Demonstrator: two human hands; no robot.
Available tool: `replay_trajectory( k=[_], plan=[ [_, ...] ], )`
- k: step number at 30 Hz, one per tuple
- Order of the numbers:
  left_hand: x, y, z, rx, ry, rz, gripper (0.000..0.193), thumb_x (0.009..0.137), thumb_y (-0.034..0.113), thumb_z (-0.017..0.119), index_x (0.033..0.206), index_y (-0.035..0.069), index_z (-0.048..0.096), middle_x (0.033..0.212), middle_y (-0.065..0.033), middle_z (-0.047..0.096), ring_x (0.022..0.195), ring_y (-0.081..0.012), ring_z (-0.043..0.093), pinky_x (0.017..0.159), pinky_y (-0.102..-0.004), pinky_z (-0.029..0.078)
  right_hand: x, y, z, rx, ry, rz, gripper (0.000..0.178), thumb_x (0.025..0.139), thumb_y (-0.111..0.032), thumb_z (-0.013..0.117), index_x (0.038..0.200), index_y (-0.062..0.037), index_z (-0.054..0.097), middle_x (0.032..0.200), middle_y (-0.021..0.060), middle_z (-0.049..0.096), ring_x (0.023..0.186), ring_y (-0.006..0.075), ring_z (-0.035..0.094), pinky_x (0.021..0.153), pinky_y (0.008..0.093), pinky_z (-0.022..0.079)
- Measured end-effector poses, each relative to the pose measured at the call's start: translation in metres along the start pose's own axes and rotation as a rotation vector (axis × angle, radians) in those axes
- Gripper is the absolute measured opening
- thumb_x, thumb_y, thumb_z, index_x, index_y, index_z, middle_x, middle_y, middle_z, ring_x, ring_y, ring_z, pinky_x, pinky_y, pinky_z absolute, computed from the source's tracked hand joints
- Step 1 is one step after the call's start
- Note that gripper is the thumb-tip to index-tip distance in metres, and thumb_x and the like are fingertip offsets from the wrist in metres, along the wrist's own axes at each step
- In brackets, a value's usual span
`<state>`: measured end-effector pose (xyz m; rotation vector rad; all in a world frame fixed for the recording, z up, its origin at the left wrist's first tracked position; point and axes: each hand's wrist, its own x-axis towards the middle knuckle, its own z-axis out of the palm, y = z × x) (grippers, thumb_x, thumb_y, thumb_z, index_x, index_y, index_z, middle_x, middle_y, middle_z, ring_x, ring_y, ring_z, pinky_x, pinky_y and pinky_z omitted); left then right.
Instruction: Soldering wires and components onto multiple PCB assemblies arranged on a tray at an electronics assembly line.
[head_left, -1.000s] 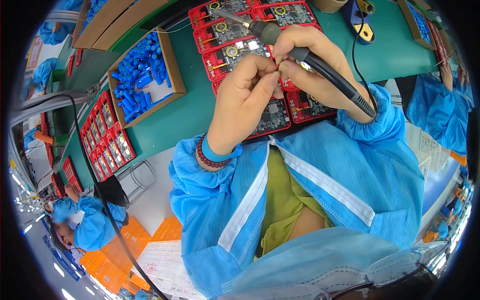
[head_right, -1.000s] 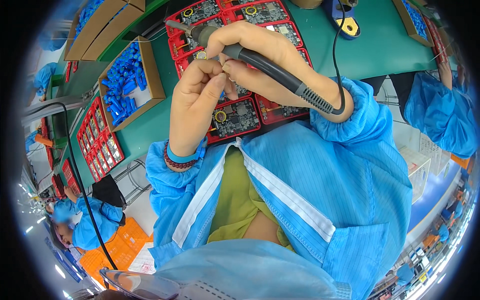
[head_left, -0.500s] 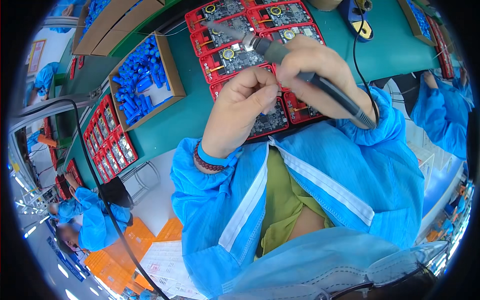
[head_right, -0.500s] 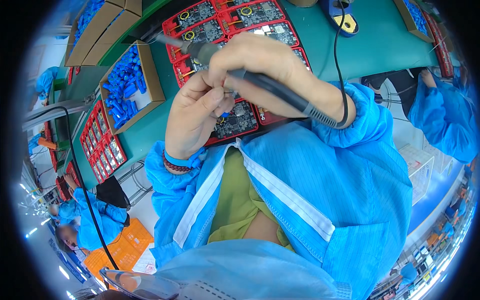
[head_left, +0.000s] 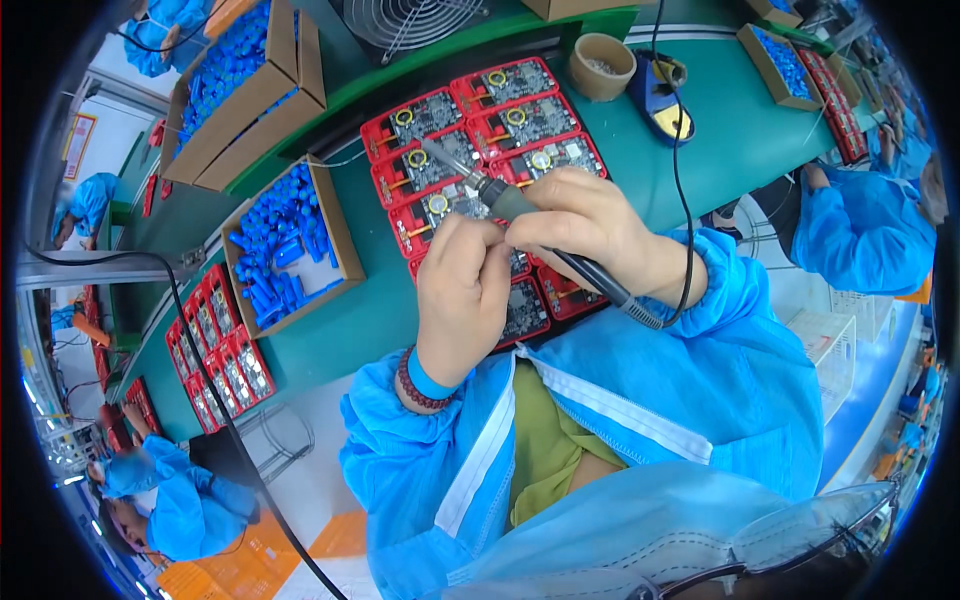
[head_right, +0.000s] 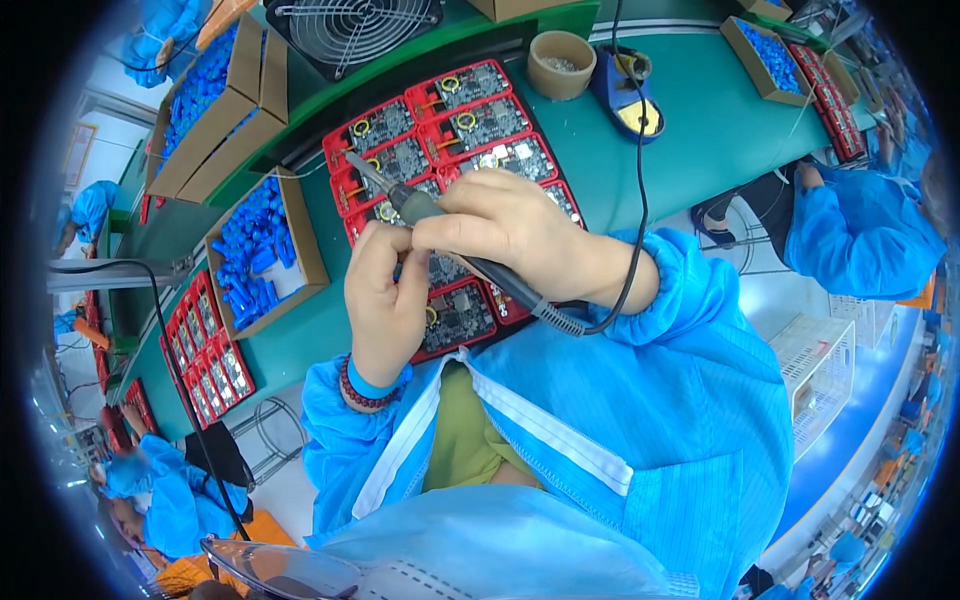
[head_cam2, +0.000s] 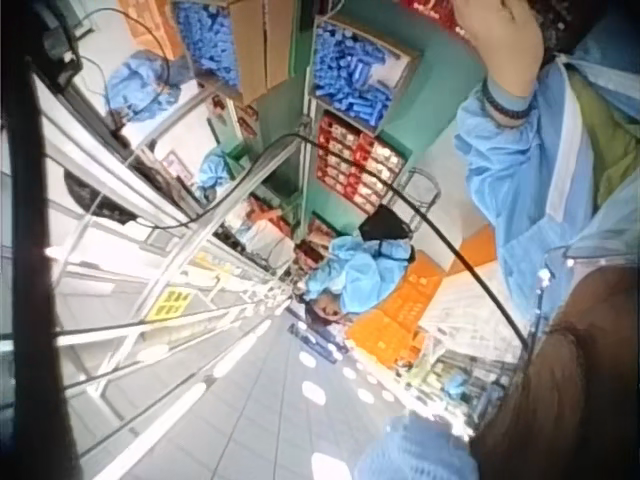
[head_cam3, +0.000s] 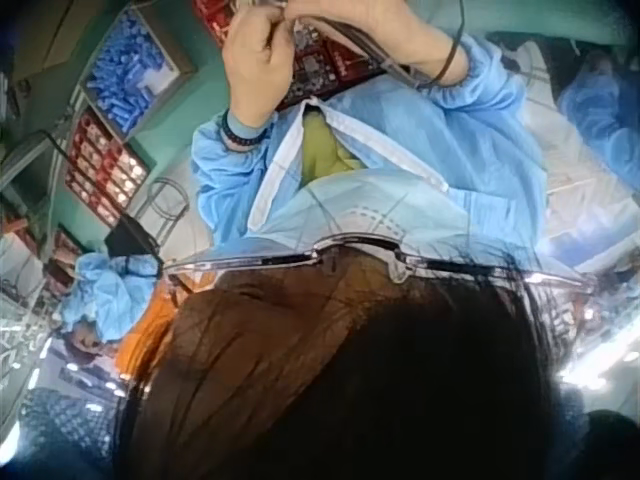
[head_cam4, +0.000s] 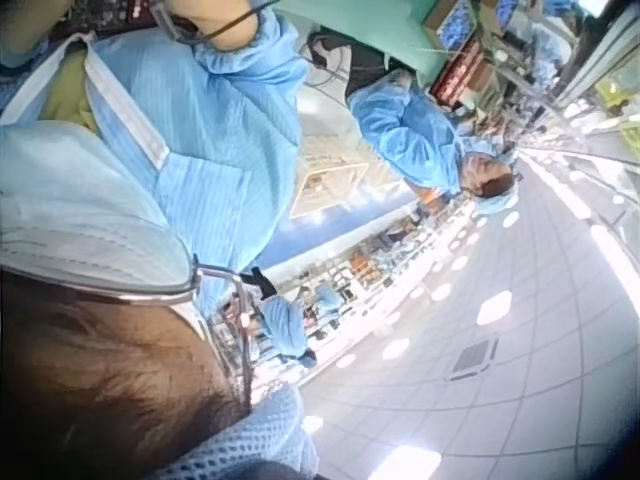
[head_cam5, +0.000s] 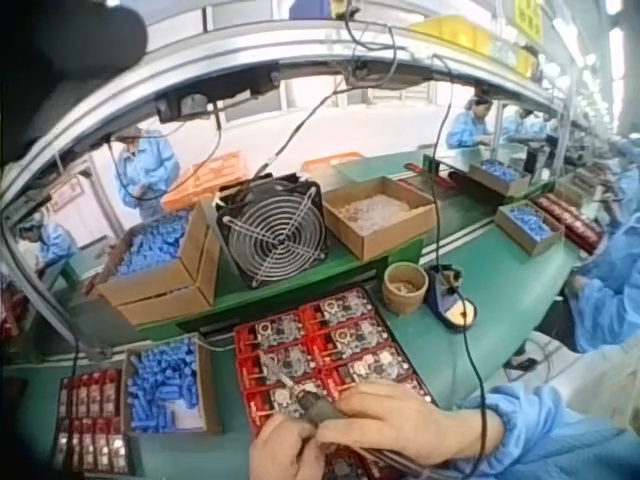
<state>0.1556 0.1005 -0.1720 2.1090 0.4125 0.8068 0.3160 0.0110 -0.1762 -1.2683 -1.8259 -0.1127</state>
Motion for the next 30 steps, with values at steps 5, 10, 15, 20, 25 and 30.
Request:
replay_trajectory(
  k=[5,10,15,20,25,30],
  plan=[
    [0.001,-0.005,0.004,-0.006,-0.017,0.059,0.009,0.077,-0.004,0.058,0.083,0.000,0.053,0.074,-0.0152,0.048,0.065,-0.0329,0.050,0.056,-0.0404,0.040,0.005,-0.003,-0.014,0.049,-0.119,0.048,0.029,0.072,-0.010,0.062,0.101,-0.0095,0.059,0.081,0.0098,0.053,0.073,0.0294,0.053,0.062,0.0380,0.043],
    [0.009,-0.015,-0.016,0.217,0.274,0.056,0.003,0.085,-0.001,0.053,0.082,0.001,0.053,0.077,-0.0085,0.049,0.072,-0.0205,0.050,0.066,-0.0297,0.041,0.000,0.018,-0.043,-0.234,0.005,0.027,0.031,0.066,-0.011,0.063,0.097,-0.0093,0.059,0.076,0.0074,0.054,0.071,0.0288,0.052,0.061,0.0391,0.042],
    [0.001,-0.030,-0.025,-0.011,0.240,-0.129,0.003,0.090,0.003,0.051,0.088,0.001,0.052,0.080,-0.0031,0.047,0.076,-0.0104,0.046,0.071,-0.0240,0.039,0.036,0.084,-0.081,-0.249,0.495,0.144,0.005,0.086,-0.003,0.057,0.090,-0.0002,0.058,0.084,0.0080,0.059,0.072,0.0124,0.054,0.062,0.0259,0.043],
    [-0.007,-0.035,-0.020,-0.080,0.225,-0.183,0.003,0.090,0.003,0.052,0.088,0.000,0.052,0.082,-0.0036,0.049,0.077,-0.0107,0.047,0.072,-0.0237,0.039,0.086,0.156,-0.118,-0.430,0.375,0.136,0.021,0.088,-0.001,0.057,0.108,-0.0067,0.053,0.083,0.0059,0.057,0.073,0.0123,0.053,0.066,0.0246,0.044],
    [-0.027,-0.047,-0.031,-0.027,0.239,-0.268,0.005,0.089,0.004,0.054,0.088,0.000,0.053,0.081,-0.0029,0.050,0.075,-0.0103,0.047,0.069,-0.0239,0.039,0.086,0.180,-0.119,-0.251,0.336,0.489,0.020,0.092,-0.010,0.056,0.111,-0.0066,0.054,0.089,0.0057,0.060,0.078,0.0121,0.056,0.068,0.0250,0.046],
    [-0.050,-0.044,-0.046,0.116,0.186,-0.329,0.004,0.085,0.002,0.057,0.083,-0.001,0.054,0.076,-0.0051,0.049,0.071,-0.0128,0.047,0.064,-0.0252,0.038,0.062,0.124,-0.106,-0.101,0.423,0.409,0.021,0.089,-0.004,0.054,0.110,-0.0053,0.055,0.082,0.0022,0.054,0.068,0.0085,0.048,0.062,0.0247,0.043]
  ],
)
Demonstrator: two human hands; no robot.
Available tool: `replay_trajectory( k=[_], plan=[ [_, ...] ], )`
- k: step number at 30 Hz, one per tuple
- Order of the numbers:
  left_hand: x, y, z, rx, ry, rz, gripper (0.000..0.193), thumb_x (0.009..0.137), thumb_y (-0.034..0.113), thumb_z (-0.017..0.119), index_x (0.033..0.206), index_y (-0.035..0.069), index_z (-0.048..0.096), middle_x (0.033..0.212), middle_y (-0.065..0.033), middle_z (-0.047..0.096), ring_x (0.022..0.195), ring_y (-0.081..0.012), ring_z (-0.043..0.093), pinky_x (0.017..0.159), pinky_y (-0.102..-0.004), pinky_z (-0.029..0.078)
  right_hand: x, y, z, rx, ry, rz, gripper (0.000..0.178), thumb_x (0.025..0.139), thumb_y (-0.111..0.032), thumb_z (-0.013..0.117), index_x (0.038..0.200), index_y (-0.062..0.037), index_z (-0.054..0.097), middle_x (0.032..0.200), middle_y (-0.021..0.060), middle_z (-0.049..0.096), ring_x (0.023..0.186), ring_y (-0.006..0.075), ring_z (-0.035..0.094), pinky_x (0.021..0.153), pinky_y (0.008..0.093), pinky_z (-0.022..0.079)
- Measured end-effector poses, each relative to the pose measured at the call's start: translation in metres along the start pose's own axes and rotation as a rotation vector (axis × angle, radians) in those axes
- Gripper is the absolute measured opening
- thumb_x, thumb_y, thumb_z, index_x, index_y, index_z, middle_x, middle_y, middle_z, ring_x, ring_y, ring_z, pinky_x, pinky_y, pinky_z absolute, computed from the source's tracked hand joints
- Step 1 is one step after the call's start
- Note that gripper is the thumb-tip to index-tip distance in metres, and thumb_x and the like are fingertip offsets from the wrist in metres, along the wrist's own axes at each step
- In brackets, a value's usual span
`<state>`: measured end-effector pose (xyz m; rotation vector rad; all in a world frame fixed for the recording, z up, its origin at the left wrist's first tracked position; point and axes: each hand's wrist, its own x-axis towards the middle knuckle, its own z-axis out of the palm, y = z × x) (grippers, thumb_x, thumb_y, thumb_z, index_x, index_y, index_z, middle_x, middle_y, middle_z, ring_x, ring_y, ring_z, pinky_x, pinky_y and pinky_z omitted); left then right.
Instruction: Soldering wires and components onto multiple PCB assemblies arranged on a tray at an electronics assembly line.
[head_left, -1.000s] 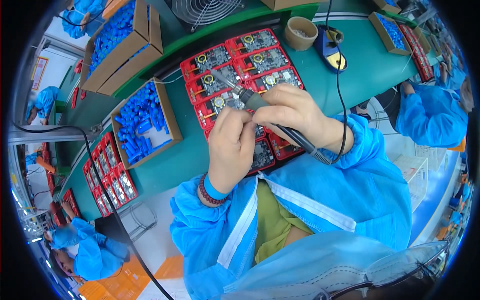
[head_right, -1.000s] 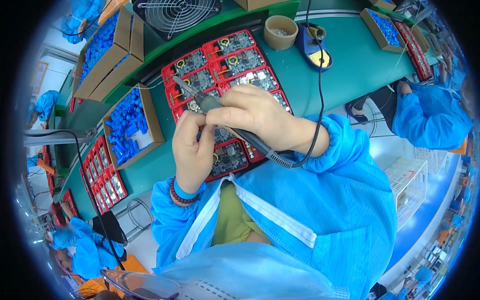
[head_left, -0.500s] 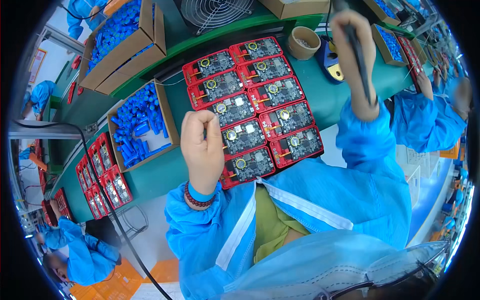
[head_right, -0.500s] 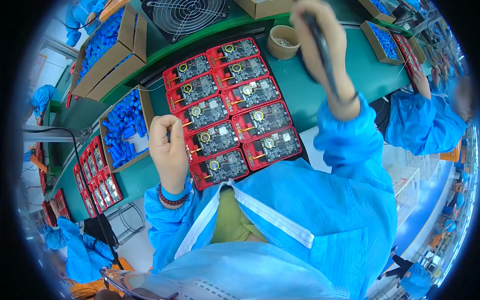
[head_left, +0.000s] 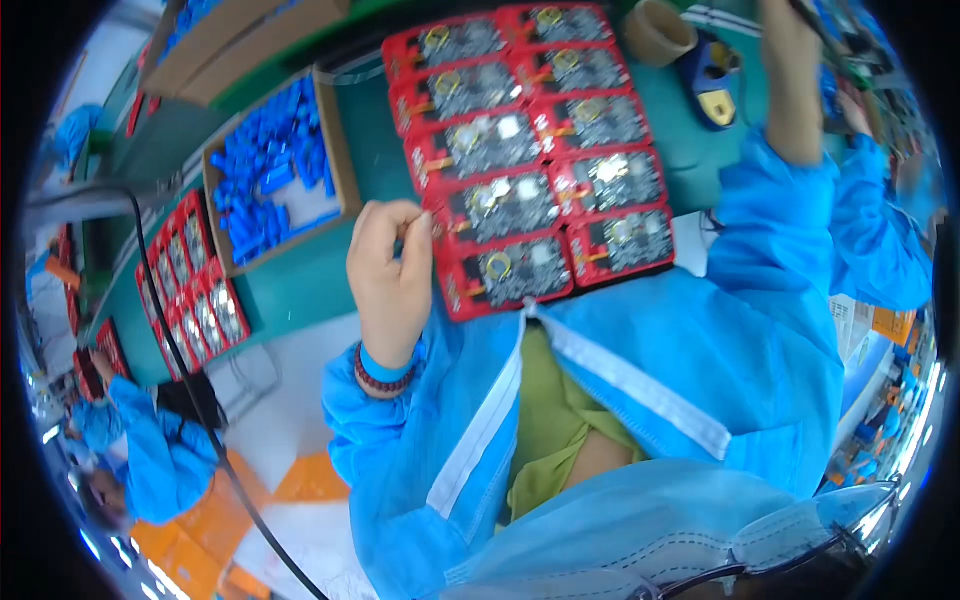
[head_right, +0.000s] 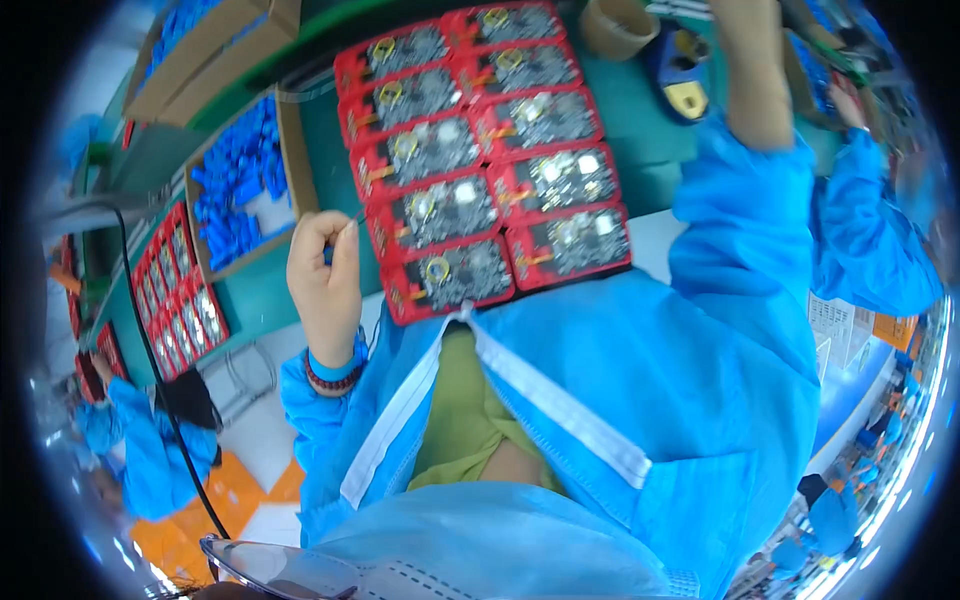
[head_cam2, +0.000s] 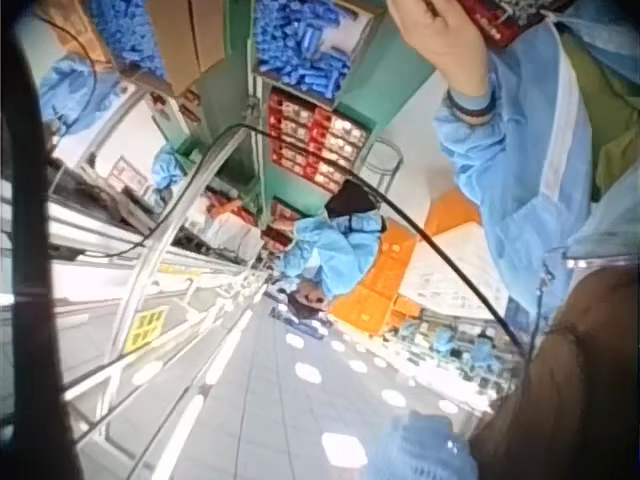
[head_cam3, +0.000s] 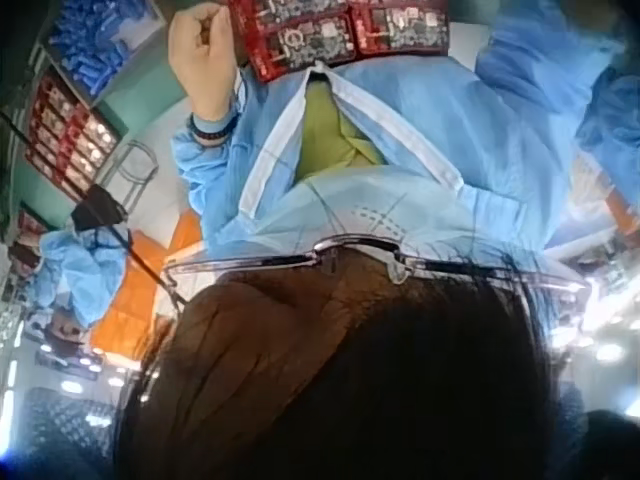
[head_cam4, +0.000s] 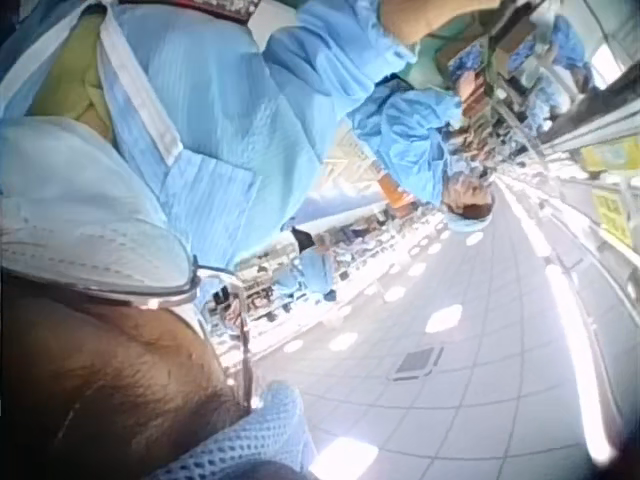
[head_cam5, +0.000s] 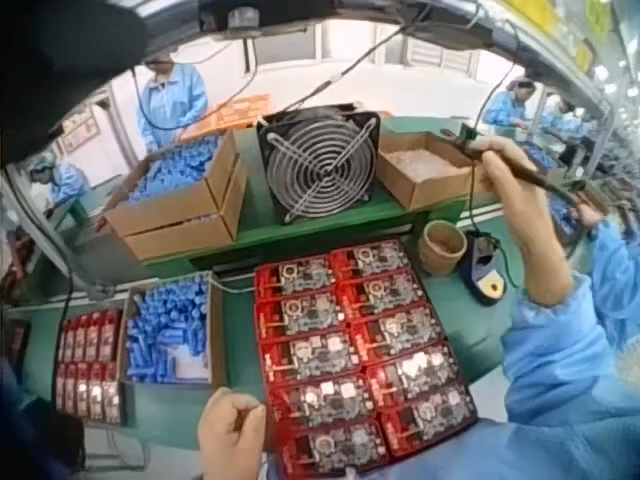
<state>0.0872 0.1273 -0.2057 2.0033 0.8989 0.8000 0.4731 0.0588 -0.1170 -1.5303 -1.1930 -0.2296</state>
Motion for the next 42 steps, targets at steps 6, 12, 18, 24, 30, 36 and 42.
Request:
replay_trajectory(
  k=[6,12,18,24,30,36,42],
  plan=[
    [-0.012,-0.013,0.004,0.072,-0.150,0.058,0.004,0.077,-0.001,0.061,0.079,0.000,0.057,0.073,-0.0109,0.052,0.069,-0.0260,0.050,0.064,-0.0349,0.041,-0.126,-0.064,0.000,0.383,-0.356,0.065,0.027,0.091,-0.024,0.054,0.090,0.0024,0.059,0.081,0.0083,0.058,0.069,0.0143,0.051,0.059,0.0257,0.038],
    [-0.025,-0.015,0.008,0.148,-0.197,0.090,0.005,0.076,0.000,0.063,0.078,0.002,0.059,0.074,-0.0093,0.051,0.074,-0.0247,0.049,0.067,-0.0343,0.040,-0.161,-0.094,0.043,0.622,-0.823,-0.100,0.031,0.088,-0.032,0.055,0.083,-0.0025,0.062,0.059,0.0064,0.054,0.047,0.0222,0.044,0.047,0.0340,0.035],
    [-0.031,-0.022,0.010,0.167,-0.224,0.113,0.005,0.075,0.000,0.063,0.078,0.001,0.059,0.074,-0.0095,0.051,0.075,-0.0252,0.050,0.068,-0.0351,0.041,-0.174,-0.093,0.055,0.553,-0.829,-0.097,0.025,0.087,-0.030,0.056,0.082,-0.0061,0.061,0.065,0.0060,0.059,0.050,0.0226,0.048,0.048,0.0342,0.037],
    [-0.031,-0.024,0.008,0.149,-0.255,0.101,0.005,0.076,0.001,0.062,0.080,0.001,0.059,0.081,-0.0137,0.052,0.080,-0.0323,0.050,0.071,-0.0403,0.042,-0.178,-0.089,0.060,0.531,-0.851,-0.075,0.024,0.087,-0.029,0.055,0.082,-0.0060,0.061,0.068,0.0071,0.061,0.053,0.0225,0.051,0.050,0.0340,0.040],
    [-0.030,-0.025,0.009,0.157,-0.231,0.105,0.005,0.076,-0.001,0.062,0.079,0.001,0.059,0.073,-0.0094,0.051,0.075,-0.0248,0.050,0.067,-0.0344,0.042,-0.179,-0.087,0.064,0.524,-0.833,-0.084,0.024,0.087,-0.029,0.055,0.082,-0.0064,0.061,0.067,0.0066,0.060,0.053,0.0225,0.052,0.050,0.0345,0.040],
    [-0.031,-0.024,0.011,0.141,-0.215,0.112,0.005,0.076,-0.001,0.062,0.079,0.001,0.059,0.074,-0.0093,0.052,0.075,-0.0246,0.050,0.067,-0.0339,0.042,-0.180,-0.086,0.063,0.525,-0.841,-0.113,0.024,0.087,-0.028,0.054,0.082,-0.0059,0.062,0.068,0.0065,0.060,0.052,0.0222,0.051,0.049,0.0347,0.040],
    [-0.033,-0.024,0.012,0.142,-0.198,0.111,0.006,0.075,-0.001,0.062,0.080,0.001,0.059,0.074,-0.0094,0.052,0.075,-0.0248,0.051,0.066,-0.0343,0.042,-0.176,-0.086,0.054,0.536,-0.846,-0.082,0.027,0.088,-0.029,0.053,0.083,-0.0040,0.062,0.069,0.0081,0.061,0.055,0.0220,0.051,0.051,0.0342,0.040]
  ],
)
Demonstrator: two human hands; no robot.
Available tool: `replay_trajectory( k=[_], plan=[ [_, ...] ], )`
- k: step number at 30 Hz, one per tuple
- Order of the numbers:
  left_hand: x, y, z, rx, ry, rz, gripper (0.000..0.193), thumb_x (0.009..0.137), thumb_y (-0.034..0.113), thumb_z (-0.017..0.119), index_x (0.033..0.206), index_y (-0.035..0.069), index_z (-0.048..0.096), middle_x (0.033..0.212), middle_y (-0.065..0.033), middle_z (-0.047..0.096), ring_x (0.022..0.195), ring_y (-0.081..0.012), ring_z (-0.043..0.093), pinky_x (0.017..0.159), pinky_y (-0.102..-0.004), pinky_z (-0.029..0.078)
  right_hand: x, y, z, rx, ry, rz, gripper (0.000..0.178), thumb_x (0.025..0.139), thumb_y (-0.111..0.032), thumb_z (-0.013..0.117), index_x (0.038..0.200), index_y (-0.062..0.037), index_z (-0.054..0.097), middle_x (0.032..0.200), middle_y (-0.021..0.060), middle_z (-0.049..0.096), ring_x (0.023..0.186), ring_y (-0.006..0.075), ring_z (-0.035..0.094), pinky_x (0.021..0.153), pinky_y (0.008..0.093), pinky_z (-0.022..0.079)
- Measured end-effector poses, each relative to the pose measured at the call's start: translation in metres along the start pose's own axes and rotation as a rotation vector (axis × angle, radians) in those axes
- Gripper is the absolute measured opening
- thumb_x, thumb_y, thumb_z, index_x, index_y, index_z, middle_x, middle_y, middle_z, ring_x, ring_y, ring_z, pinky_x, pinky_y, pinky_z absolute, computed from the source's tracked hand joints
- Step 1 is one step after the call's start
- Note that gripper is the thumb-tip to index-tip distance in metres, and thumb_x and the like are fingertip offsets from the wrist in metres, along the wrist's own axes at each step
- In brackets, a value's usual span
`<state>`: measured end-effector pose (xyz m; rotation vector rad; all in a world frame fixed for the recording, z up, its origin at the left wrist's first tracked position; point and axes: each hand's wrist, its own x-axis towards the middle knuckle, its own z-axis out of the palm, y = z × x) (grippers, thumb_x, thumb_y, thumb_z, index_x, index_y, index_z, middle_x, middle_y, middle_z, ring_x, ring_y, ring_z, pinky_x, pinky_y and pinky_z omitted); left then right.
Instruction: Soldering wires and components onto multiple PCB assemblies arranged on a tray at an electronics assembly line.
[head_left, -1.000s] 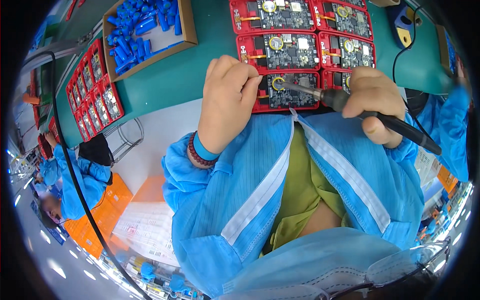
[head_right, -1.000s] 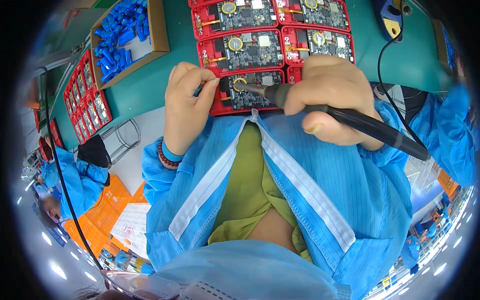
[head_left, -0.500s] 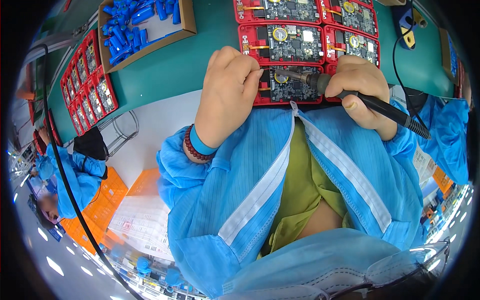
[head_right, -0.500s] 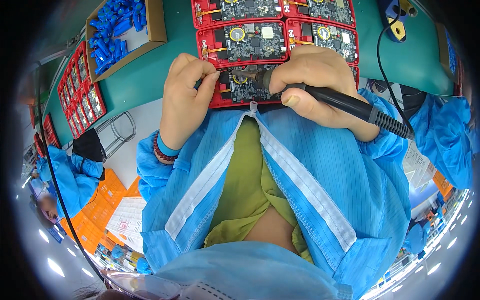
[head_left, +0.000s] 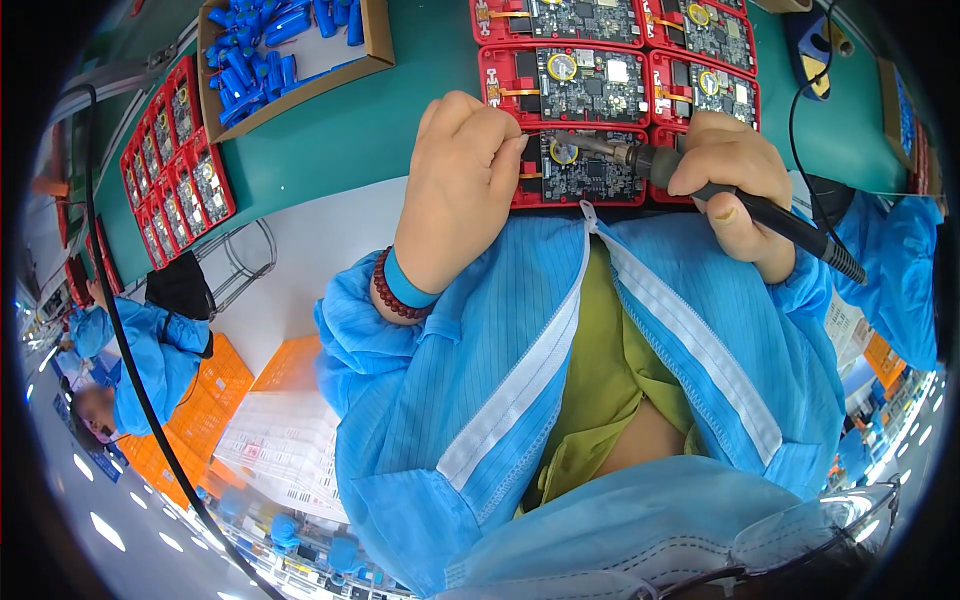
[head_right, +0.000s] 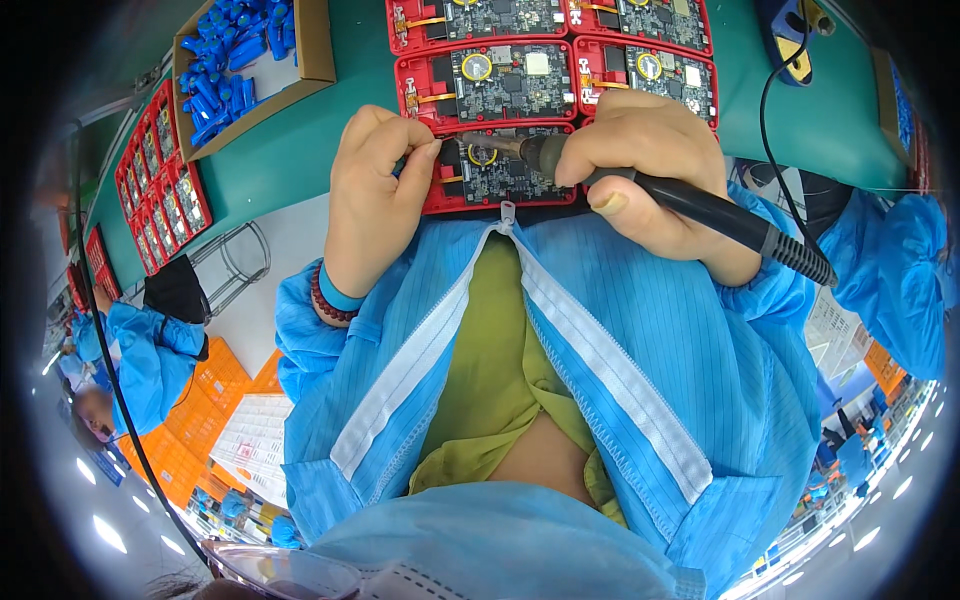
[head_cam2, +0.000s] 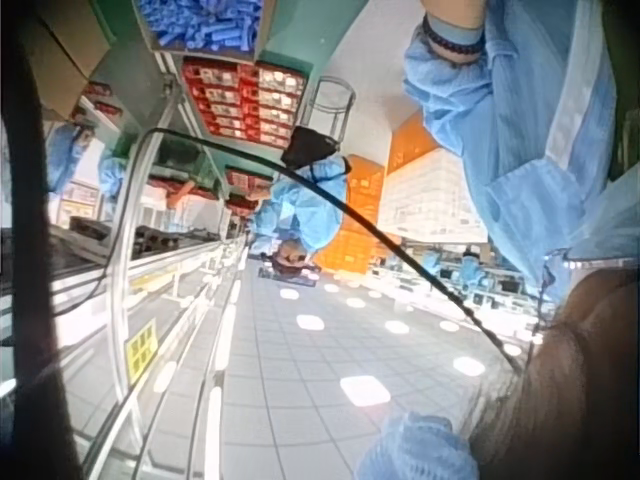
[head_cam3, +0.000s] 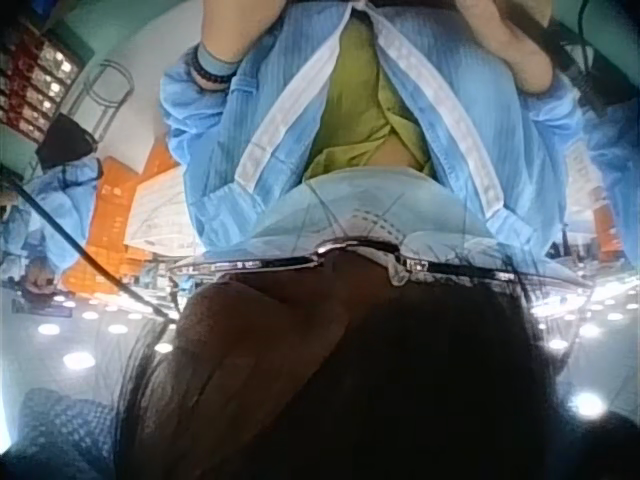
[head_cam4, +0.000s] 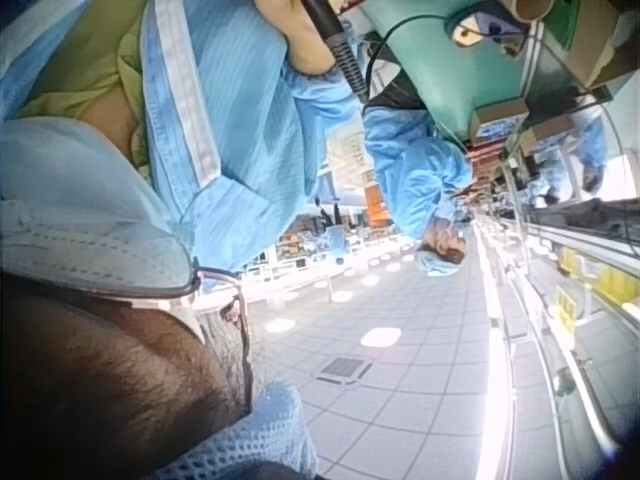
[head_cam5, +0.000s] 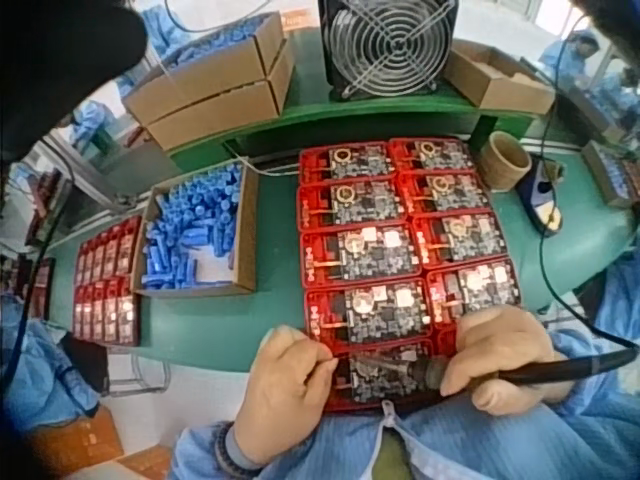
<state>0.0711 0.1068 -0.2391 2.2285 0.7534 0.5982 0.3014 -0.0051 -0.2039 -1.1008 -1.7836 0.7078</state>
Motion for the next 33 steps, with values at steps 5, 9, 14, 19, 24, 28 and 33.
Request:
replay_trajectory(
  k=[5,9,14,19,24,28,33],
  plan=[
    [0.0010,0.0004,-0.0007,0.004,-0.037,0.019,0.006,0.076,0.000,0.061,0.081,0.001,0.058,0.080,-0.0138,0.051,0.079,-0.0324,0.050,0.069,-0.0406,0.042,-0.0020,0.0014,0.0019,-0.001,0.046,0.005,0.026,0.088,-0.027,0.053,0.083,-0.0037,0.062,0.073,0.0089,0.062,0.058,0.0222,0.052,0.052,0.0337,0.041],
    [0.0023,0.0022,-0.0018,0.024,-0.049,0.031,0.006,0.076,0.000,0.062,0.081,0.001,0.058,0.080,-0.0139,0.051,0.079,-0.0326,0.050,0.069,-0.0409,0.042,-0.0022,0.0018,0.0011,0.011,0.021,0.015,0.024,0.087,-0.026,0.053,0.083,-0.0036,0.062,0.075,0.0091,0.062,0.059,0.0218,0.053,0.053,0.0334,0.042],
    [0.0012,0.0020,-0.0020,0.037,-0.030,0.019,0.005,0.076,-0.001,0.062,0.080,0.001,0.060,0.075,-0.0099,0.052,0.076,-0.0259,0.051,0.068,-0.0352,0.042,-0.0002,0.0018,0.0040,0.007,0.000,0.035,0.024,0.087,-0.026,0.054,0.083,-0.0034,0.061,0.073,0.0091,0.062,0.058,0.0216,0.054,0.053,0.0332,0.042],
    [0.0015,0.0013,-0.0022,0.028,-0.036,0.023,0.005,0.075,-0.001,0.062,0.080,0.001,0.060,0.075,-0.0099,0.052,0.076,-0.0257,0.051,0.068,-0.0351,0.042,-0.0001,0.0034,0.0063,0.015,0.001,0.036,0.024,0.087,-0.026,0.054,0.083,-0.0034,0.061,0.072,0.0089,0.062,0.058,0.0218,0.054,0.052,0.0330,0.042],
    [0.0011,0.0016,-0.0019,0.038,-0.032,0.026,0.005,0.075,-0.001,0.062,0.079,0.001,0.059,0.074,-0.0099,0.052,0.076,-0.0258,0.051,0.068,-0.0351,0.042,-0.0024,0.0007,0.0015,0.005,0.023,0.016,0.025,0.087,-0.026,0.053,0.083,-0.0032,0.061,0.073,0.0099,0.062,0.059,0.0223,0.053,0.053,0.0332,0.042],
    [0.0006,0.0026,-0.0015,0.055,-0.013,0.023,0.005,0.075,-0.001,0.063,0.078,0.001,0.059,0.075,-0.0101,0.052,0.076,-0.0260,0.051,0.068,-0.0352,0.042,-0.0022,0.0004,-0.0004,0.002,0.024,0.016,0.025,0.088,-0.026,0.053,0.083,-0.0030,0.061,0.074,0.0097,0.062,0.060,0.0221,0.054,0.054,0.0333,0.042],
    [0.0011,0.0024,-0.0026,0.065,-0.009,0.033,0.006,0.075,0.000,0.063,0.079,0.001,0.060,0.076,-0.0104,0.053,0.076,-0.0269,0.051,0.068,-0.0359,0.042,-0.0003,0.0028,0.0037,0.023,0.032,0.046,0.023,0.087,-0.024,0.053,0.084,-0.0027,0.061,0.074,0.0086,0.062,0.060,0.0211,0.054,0.054,0.0327,0.042]
  ],
)
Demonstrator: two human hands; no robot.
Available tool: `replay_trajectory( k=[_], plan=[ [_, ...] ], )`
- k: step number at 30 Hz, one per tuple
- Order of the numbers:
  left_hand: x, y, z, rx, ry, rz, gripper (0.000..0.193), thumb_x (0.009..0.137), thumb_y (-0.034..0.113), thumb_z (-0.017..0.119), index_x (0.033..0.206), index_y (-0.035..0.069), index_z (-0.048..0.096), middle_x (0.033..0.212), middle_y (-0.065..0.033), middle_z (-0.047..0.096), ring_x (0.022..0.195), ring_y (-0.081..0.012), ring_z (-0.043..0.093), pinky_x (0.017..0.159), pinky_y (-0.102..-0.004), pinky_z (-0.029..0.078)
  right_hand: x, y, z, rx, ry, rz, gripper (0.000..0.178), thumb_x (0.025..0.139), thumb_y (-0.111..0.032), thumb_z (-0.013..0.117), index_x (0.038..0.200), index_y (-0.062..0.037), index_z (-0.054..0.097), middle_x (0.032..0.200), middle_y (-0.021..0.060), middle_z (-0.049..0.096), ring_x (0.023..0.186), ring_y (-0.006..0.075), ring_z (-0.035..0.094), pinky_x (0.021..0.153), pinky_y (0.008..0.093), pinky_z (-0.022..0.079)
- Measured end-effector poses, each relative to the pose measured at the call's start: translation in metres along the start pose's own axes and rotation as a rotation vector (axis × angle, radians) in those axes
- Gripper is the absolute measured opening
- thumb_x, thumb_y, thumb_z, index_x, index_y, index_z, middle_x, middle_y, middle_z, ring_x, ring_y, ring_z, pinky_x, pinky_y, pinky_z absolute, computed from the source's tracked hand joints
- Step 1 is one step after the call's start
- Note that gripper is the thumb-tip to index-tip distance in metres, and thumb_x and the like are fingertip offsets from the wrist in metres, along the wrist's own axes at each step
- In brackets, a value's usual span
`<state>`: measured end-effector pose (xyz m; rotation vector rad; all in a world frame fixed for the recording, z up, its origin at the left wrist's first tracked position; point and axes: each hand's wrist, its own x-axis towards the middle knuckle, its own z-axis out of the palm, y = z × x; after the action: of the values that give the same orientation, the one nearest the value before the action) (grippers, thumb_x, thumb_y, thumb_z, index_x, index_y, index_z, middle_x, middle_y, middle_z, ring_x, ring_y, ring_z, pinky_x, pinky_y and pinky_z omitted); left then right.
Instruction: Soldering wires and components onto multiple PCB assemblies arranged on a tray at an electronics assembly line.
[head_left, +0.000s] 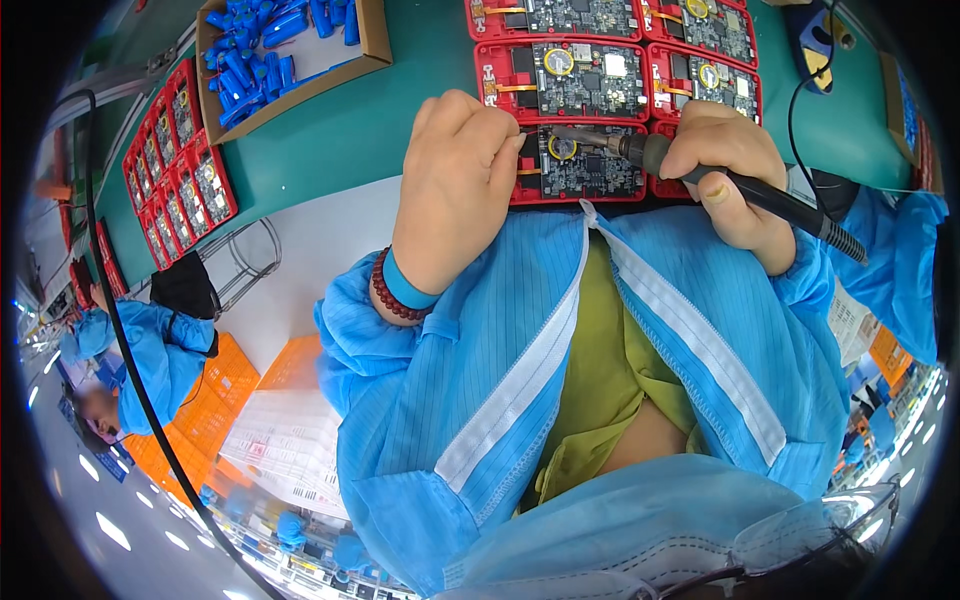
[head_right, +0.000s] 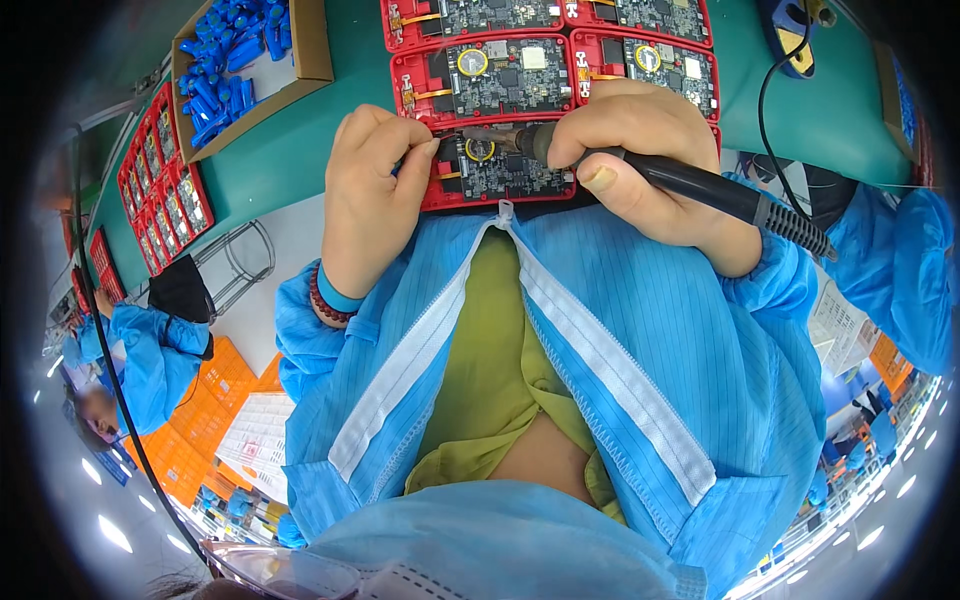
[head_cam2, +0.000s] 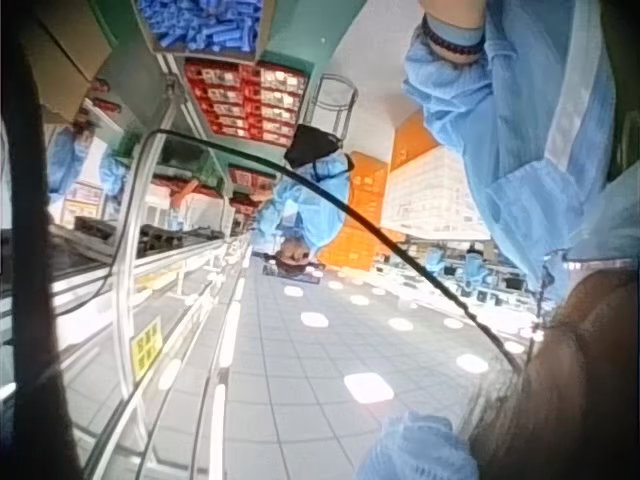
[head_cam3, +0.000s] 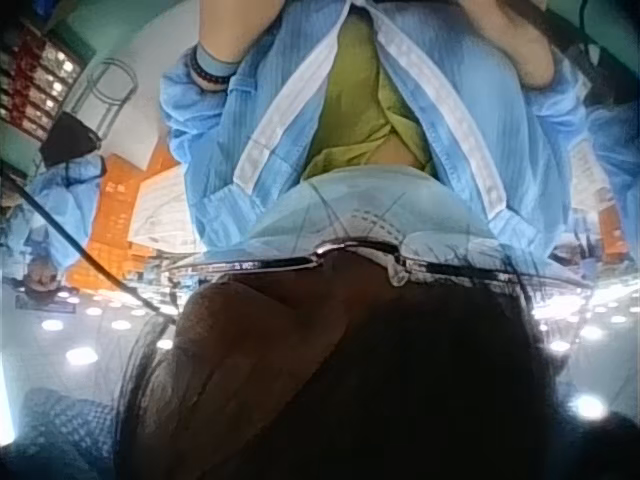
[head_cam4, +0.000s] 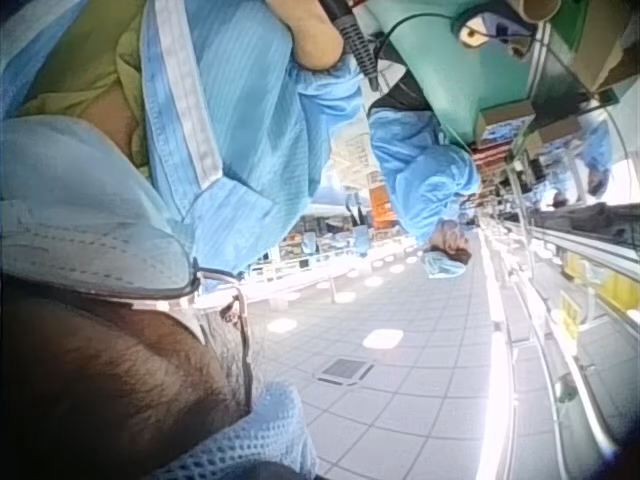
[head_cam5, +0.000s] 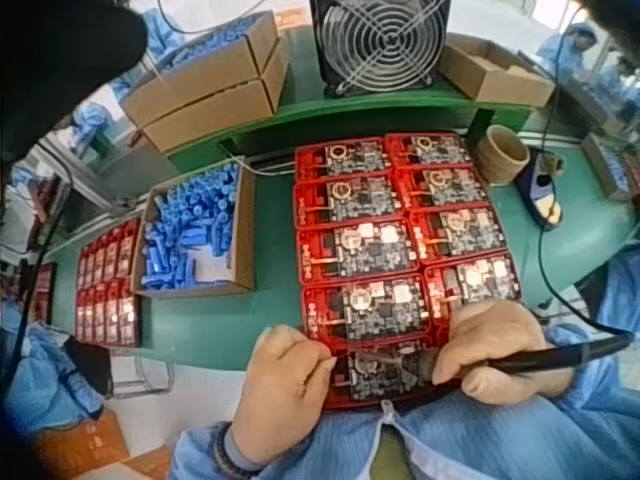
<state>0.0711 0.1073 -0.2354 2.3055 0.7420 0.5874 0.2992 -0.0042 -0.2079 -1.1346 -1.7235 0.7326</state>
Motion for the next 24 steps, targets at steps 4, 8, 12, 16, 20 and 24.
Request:
replay_trajectory(
  k=[4,8,12,16,20,24],
  plan=[
    [0.000,0.000,-0.001,0.060,-0.021,0.046,0.008,0.074,0.000,0.064,0.079,0.003,0.058,0.079,-0.0117,0.051,0.076,-0.0311,0.049,0.067,-0.0406,0.042,0.000,0.002,0.002,-0.001,0.003,0.010,0.022,0.086,-0.023,0.054,0.084,-0.0027,0.062,0.074,0.0085,0.062,0.059,0.0205,0.055,0.054,0.0325,0.042],
    [-0.002,0.001,-0.001,0.082,-0.012,0.059,0.009,0.073,0.000,0.064,0.078,0.003,0.058,0.079,-0.0116,0.051,0.076,-0.0310,0.048,0.067,-0.0400,0.042,0.000,0.000,0.004,0.012,-0.007,0.043,0.022,0.086,-0.024,0.054,0.084,-0.0030,0.062,0.074,0.0088,0.062,0.059,0.0203,0.055,0.054,0.0323,0.042],
    [0.000,0.006,0.001,0.144,-0.008,0.051,0.006,0.074,0.001,0.065,0.078,0.002,0.061,0.077,-0.0106,0.053,0.075,-0.0294,0.050,0.066,-0.0377,0.042,-0.001,0.001,0.004,0.007,-0.015,0.059,0.023,0.087,-0.025,0.054,0.084,-0.0033,0.062,0.074,0.0092,0.063,0.059,0.0202,0.055,0.054,0.0323,0.042],
    [0.000,0.008,0.001,0.159,-0.001,0.063,0.006,0.074,0.001,0.065,0.077,0.002,0.060,0.077,-0.0107,0.053,0.075,-0.0298,0.050,0.066,-0.0381,0.042,-0.003,0.000,0.002,-0.009,-0.035,0.045,0.024,0.087,-0.025,0.054,0.084,-0.0029,0.062,0.074,0.0093,0.062,0.060,0.0210,0.054,0.054,0.0326,0.042],
    [0.000,0.005,0.002,0.158,0.003,0.084,0.010,0.070,-0.001,0.064,0.076,0.003,0.056,0.078,-0.0115,0.049,0.075,-0.0307,0.048,0.067,-0.0396,0.042,-0.005,-0.003,-0.006,0.026,-0.005,-0.008,0.029,0.089,-0.028,0.052,0.086,-0.0014,0.061,0.074,0.0098,0.062,0.060,0.0223,0.053,0.054,0.0327,0.041],
    [0.002,0.003,0.003,0.161,-0.006,0.101,0.010,0.071,0.000,0.064,0.077,0.003,0.056,0.078,-0.0115,0.050,0.075,-0.0308,0.048,0.067,-0.0398,0.042,-0.009,-0.007,-0.012,0.045,0.099,-0.022,0.037,0.093,-0.034,0.049,0.088,0.0003,0.060,0.069,0.0083,0.057,0.056,0.0181,0.049,0.052,0.0307,0.038]
  ],
)
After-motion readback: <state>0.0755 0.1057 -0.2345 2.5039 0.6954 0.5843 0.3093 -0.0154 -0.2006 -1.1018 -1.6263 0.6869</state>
